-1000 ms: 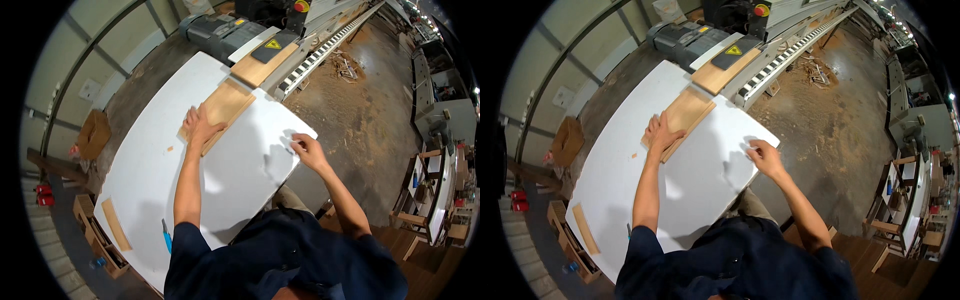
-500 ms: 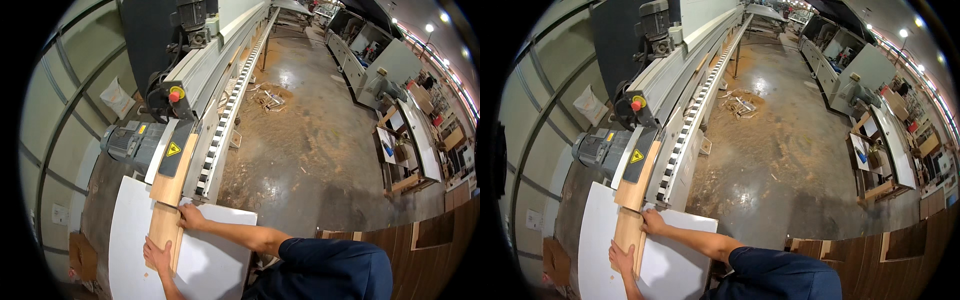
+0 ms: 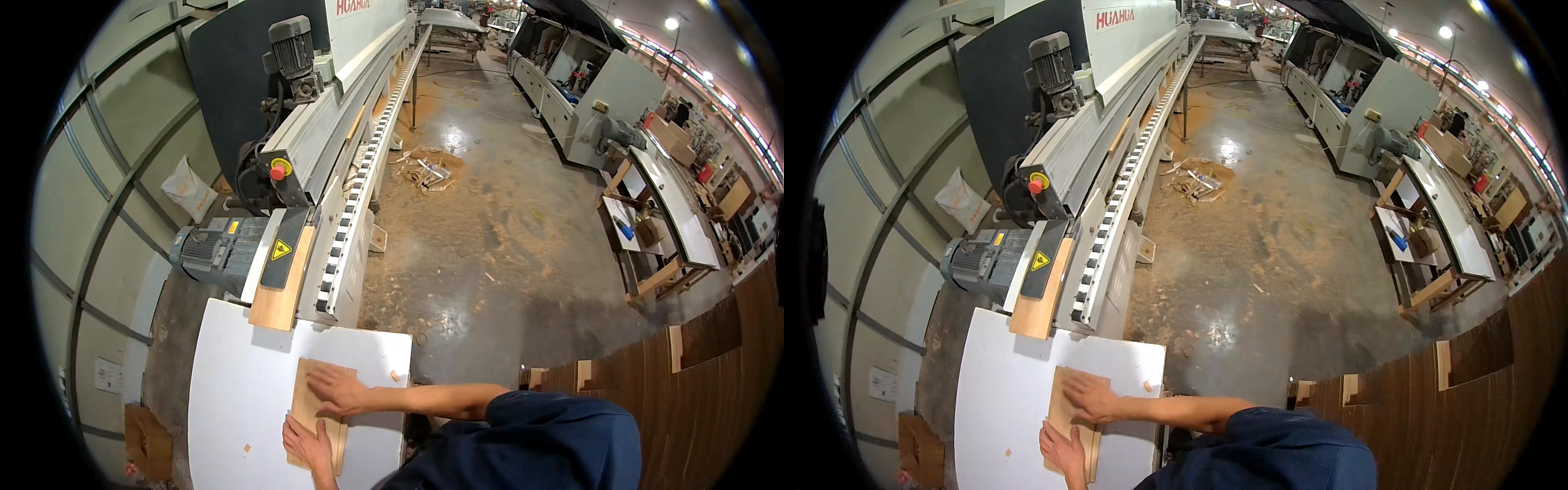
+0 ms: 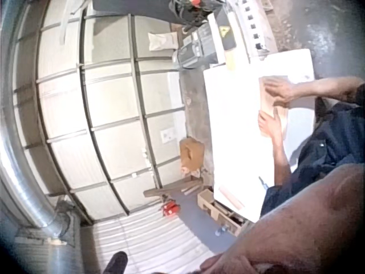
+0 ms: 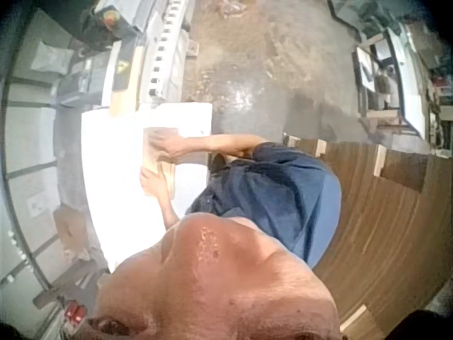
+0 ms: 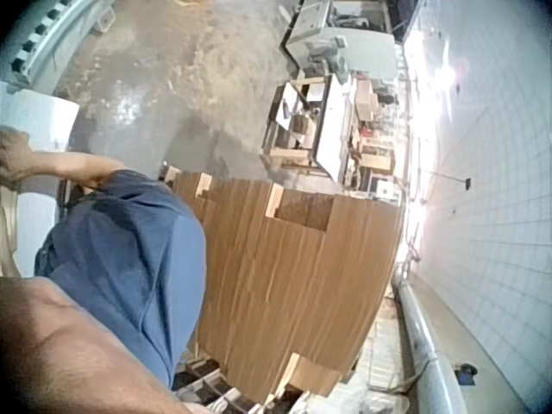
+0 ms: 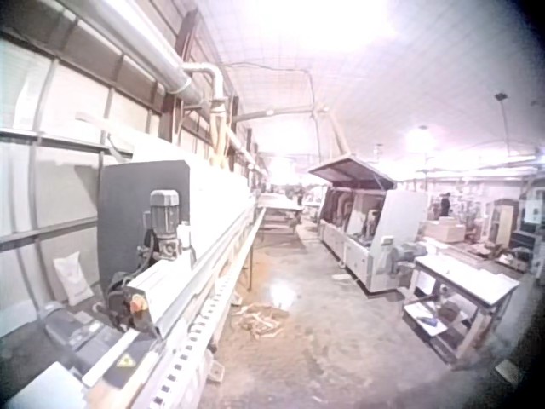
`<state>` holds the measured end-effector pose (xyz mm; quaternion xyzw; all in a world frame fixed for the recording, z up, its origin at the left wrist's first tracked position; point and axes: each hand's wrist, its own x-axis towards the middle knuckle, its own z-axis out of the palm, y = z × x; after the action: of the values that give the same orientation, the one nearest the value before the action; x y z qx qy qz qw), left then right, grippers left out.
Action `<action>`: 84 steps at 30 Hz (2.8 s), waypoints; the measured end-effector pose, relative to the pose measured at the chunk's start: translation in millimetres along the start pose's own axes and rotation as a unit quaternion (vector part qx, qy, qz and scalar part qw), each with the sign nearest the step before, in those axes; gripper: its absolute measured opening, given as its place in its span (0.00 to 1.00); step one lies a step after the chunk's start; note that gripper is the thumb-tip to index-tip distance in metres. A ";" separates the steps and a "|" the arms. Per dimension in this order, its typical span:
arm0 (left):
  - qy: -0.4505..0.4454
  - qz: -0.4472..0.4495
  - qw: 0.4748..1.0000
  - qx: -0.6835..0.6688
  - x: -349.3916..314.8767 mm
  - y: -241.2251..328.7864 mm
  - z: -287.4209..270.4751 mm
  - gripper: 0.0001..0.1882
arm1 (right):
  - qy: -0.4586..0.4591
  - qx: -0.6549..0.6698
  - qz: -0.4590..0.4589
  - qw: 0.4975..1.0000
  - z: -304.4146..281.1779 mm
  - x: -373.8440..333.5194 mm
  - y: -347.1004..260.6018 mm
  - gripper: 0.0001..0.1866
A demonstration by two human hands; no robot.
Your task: The person organizes wooden boards on a worktable and then stacks them onto a large pallet of similar boards, repeating the process.
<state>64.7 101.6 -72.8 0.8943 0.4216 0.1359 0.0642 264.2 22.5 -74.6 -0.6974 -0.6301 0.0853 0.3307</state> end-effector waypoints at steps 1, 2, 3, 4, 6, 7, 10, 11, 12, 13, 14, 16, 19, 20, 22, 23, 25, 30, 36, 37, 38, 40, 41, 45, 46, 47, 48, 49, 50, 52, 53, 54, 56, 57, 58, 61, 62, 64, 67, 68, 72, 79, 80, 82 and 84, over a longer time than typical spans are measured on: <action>-0.005 0.000 1.000 -0.003 -1.9 1.3 2.2 0.46 | -0.030 -0.026 -0.016 0.999 7.5 8.7 -2.5 0.42; -0.009 -0.001 1.000 -0.004 -1.7 4.1 0.9 0.45 | -0.059 -0.050 -0.033 0.996 12.5 18.6 -7.0 0.43; -0.013 -0.002 1.000 -0.005 -1.6 7.5 -0.3 0.44 | -0.088 -0.074 -0.051 0.992 14.7 22.3 -9.0 0.44; -0.015 -0.012 1.000 -0.006 -2.1 6.2 -2.1 0.44 | -0.092 -0.086 -0.039 0.991 11.6 27.9 -10.2 0.45; -0.027 -0.024 0.999 -0.008 -6.3 4.9 -7.9 0.45 | -0.098 -0.107 -0.006 0.989 -7.6 40.0 -8.5 0.46; -0.032 -0.020 0.999 -0.011 -7.1 6.6 -9.7 0.46 | -0.112 -0.110 0.028 0.987 -14.9 46.0 -6.7 0.45; -0.045 -0.016 0.999 -0.014 -6.0 5.8 -17.0 0.52 | -0.146 -0.067 0.160 0.974 -30.1 65.6 9.9 0.44; -0.055 -0.017 0.998 -0.015 -5.4 4.5 -18.3 0.55 | -0.117 -0.060 0.165 0.977 -27.0 68.0 19.9 0.42; -0.065 -0.019 0.998 -0.016 -5.3 2.9 -19.8 0.59 | -0.088 -0.052 0.171 0.980 -25.2 69.3 31.0 0.41; -0.059 0.001 0.998 0.024 -4.5 2.8 -20.4 0.62 | -0.056 -0.044 0.178 0.981 -22.7 69.5 44.4 0.39; -0.058 0.032 0.996 0.059 -3.0 11.0 -16.0 0.65 | -0.016 -0.047 0.163 0.985 -25.1 58.1 65.7 0.36; -0.068 0.078 0.991 0.082 2.2 21.4 -8.9 0.69 | 0.059 -0.061 0.127 0.988 -32.0 36.1 97.2 0.30; -0.123 0.049 0.990 0.052 -1.7 -5.7 -25.6 0.71 | 0.093 -0.018 0.145 0.985 -24.2 29.9 50.5 0.17; -0.154 0.028 0.988 0.015 0.5 -2.3 -33.7 0.70 | 0.093 -0.003 0.169 0.981 -25.2 23.2 44.3 0.14; -0.193 0.001 0.981 -0.029 1.6 4.3 -46.1 0.69 | 0.070 0.025 0.205 0.976 -24.1 15.6 37.6 0.12; -0.204 -0.001 0.978 -0.037 -0.1 7.2 -48.1 0.69 | 0.059 0.038 0.229 0.971 -21.5 9.3 39.2 0.11; -0.197 0.008 0.980 -0.032 -5.6 6.0 -48.1 0.68 | 0.058 0.064 0.223 0.971 -16.7 2.1 44.2 0.10; -0.173 0.011 0.985 0.022 -34.2 -26.8 -42.4 0.71 | 0.046 0.064 0.181 0.980 -8.4 -1.8 49.4 0.08; -0.198 -0.034 0.979 0.021 -44.7 -24.0 -72.8 0.67 | 0.090 -0.003 0.167 0.982 2.3 3.0 10.7 0.11; -0.203 -0.025 0.978 0.033 -47.8 -29.3 -66.4 0.66 | 0.095 -0.024 0.169 0.981 3.2 2.8 6.9 0.17; -0.209 -0.017 0.977 0.047 -50.8 -35.2 -60.7 0.65 | 0.088 -0.044 0.179 0.979 1.5 5.4 8.1 0.19; -0.205 -0.006 0.976 0.069 -60.3 -44.5 -49.6 0.64 | 0.064 -0.072 0.195 0.976 -1.0 12.1 12.8 0.22; -0.187 0.005 0.980 0.073 -57.6 -42.6 -45.1 0.64 | 0.077 -0.055 0.199 0.976 -5.7 17.9 22.2 0.21; -0.180 0.000 0.983 0.049 -59.1 -31.6 -70.0 0.62 | 0.027 0.067 0.287 0.955 -0.4 44.2 21.7 0.12; -0.164 0.059 0.983 0.061 -40.3 -1.2 -47.8 0.62 | 0.040 0.014 0.358 0.933 -9.0 32.6 76.9 0.11; -0.141 0.067 0.983 0.094 -42.6 -12.0 -37.6 0.61 | 0.039 0.017 0.352 0.935 -9.6 35.8 74.0 0.11; -0.123 0.056 0.981 0.137 -50.9 -34.7 -38.1 0.61 | 0.017 0.046 0.309 0.950 -8.1 42.2 50.4 0.13; -0.115 0.045 0.982 0.142 -53.9 -43.4 -34.1 0.61 | 0.008 0.071 0.310 0.948 -8.6 43.4 38.2 0.18; -0.111 0.034 0.982 0.147 -59.7 -50.4 -29.6 0.61 | 0.008 0.045 0.298 0.953 -6.9 45.2 25.0 0.19; -0.098 0.044 0.982 0.153 -65.4 -68.0 -22.6 0.61 | 0.007 -0.009 0.275 0.961 -2.9 47.5 4.5 0.22; -0.092 0.071 0.982 0.151 -63.6 -70.9 -18.2 0.62 | 0.056 -0.035 0.238 0.969 1.0 40.6 10.0 0.22; -0.086 0.097 0.980 0.150 -60.1 -74.8 -14.2 0.62 | 0.067 -0.025 0.249 0.966 1.3 41.8 20.2 0.22; -0.158 0.074 0.980 0.098 -45.3 -60.0 -21.9 0.62 | 0.074 0.000 0.273 0.959 -0.4 42.6 34.0 0.21; -0.195 0.066 0.976 0.073 -38.9 -49.2 -26.0 0.62 | 0.062 0.024 0.285 0.956 -2.9 42.1 44.8 0.19; -0.207 0.064 0.974 0.064 -36.5 -38.8 -30.0 0.62 | 0.054 0.048 0.291 0.954 -1.7 38.2 53.2 0.18; -0.214 0.028 0.974 0.063 -39.9 -22.7 -67.4 0.62 | 0.014 0.101 0.276 0.956 -11.9 47.6 38.2 0.15; -0.216 0.015 0.974 0.072 -40.4 -12.1 -71.8 0.62 | 0.010 0.092 0.272 0.958 -14.7 46.4 40.0 0.15; -0.223 -0.004 0.971 0.083 -39.2 -3.6 -71.7 0.63 | -0.001 0.074 0.264 0.962 -19.4 44.3 38.9 0.15; -0.239 -0.013 0.967 0.093 -39.4 -6.0 -68.1 0.63 | -0.023 0.097 0.267 0.958 -27.2 44.8 43.6 0.12; -0.245 -0.012 0.965 0.097 -38.7 -6.0 -67.3 0.63 | -0.023 0.100 0.267 0.958 -27.8 43.7 46.9 0.11; -0.258 -0.015 0.960 0.104 -40.3 -10.4 -60.7 0.63 | 0.003 0.082 0.249 0.965 -15.6 40.2 51.3 0.07; -0.193 0.037 0.974 0.115 -60.8 -16.5 -60.1 0.53 | 0.041 0.046 0.222 0.973 4.2 33.7 58.6 0.06; -0.184 0.038 0.977 0.102 -57.2 -0.6 -74.8 0.49 | 0.038 0.041 0.220 0.974 9.9 34.6 62.0 0.06; -0.177 0.052 0.980 0.072 -43.8 -16.9 -62.7 0.58 | 0.051 0.075 0.211 0.973 21.7 42.2 78.8 0.07; -0.175 0.065 0.981 0.057 -41.1 -64.4 -27.2 0.69 | -0.014 0.111 0.189 0.976 20.6 49.0 94.0 0.15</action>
<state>-15.8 110.9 -69.4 0.9320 0.3516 -0.0428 0.0767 339.8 76.8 -129.3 -0.7616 -0.4780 0.2259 0.3749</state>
